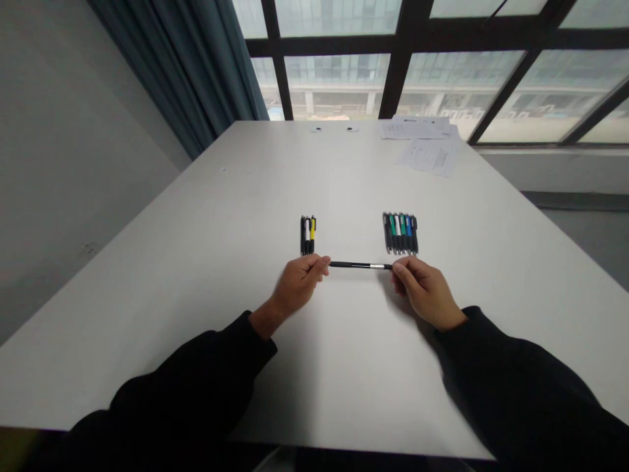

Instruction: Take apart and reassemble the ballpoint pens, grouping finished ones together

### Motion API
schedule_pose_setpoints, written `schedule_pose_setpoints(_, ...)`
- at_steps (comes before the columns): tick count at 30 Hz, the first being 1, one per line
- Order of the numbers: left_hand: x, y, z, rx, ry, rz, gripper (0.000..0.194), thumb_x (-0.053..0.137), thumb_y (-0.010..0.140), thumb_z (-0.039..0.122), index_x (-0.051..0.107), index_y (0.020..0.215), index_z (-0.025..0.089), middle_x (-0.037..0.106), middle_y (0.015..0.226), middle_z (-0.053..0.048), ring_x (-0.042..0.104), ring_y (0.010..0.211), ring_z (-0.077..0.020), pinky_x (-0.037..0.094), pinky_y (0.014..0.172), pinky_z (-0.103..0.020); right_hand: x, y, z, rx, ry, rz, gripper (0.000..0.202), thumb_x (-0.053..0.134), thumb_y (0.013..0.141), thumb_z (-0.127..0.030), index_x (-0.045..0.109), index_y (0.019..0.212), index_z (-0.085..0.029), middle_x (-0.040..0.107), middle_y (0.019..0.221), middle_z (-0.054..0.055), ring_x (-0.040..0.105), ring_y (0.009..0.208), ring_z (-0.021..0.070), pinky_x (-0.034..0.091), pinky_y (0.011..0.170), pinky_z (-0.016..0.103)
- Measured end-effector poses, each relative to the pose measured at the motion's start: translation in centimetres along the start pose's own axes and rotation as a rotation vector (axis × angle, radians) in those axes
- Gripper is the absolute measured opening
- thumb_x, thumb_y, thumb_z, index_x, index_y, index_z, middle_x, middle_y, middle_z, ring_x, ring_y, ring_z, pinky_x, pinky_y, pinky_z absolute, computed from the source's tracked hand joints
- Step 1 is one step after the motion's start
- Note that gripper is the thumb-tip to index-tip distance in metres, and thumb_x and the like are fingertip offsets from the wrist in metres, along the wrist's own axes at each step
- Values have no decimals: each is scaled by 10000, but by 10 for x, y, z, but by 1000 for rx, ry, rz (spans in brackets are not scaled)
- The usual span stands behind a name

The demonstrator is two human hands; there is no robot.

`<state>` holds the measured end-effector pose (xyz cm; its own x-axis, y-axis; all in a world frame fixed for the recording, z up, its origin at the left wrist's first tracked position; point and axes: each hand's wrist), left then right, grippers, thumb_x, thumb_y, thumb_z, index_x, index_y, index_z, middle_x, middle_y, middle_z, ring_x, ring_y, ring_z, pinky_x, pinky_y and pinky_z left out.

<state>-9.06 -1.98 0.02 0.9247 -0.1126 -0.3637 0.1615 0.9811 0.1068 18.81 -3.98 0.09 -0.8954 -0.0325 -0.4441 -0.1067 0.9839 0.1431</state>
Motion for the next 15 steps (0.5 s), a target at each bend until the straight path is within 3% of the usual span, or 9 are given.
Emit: schedule_pose_setpoints(15, 0, -3, 5, 8, 44, -5, 611, 440, 989, 623, 563, 591, 175, 480, 513, 25, 434, 473, -95, 342, 501, -238, -2, 0, -11, -10, -151, -27, 482, 454, 1033, -511, 536, 660, -216, 557, 527, -16, 510, 478, 139, 391, 543, 290)
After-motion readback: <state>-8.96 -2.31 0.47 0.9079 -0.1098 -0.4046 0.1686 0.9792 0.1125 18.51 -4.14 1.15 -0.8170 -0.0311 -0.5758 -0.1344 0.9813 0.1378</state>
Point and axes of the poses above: each hand's wrist, its own y-axis towards the middle knuckle, its own x-axis out of the palm, z = x × y
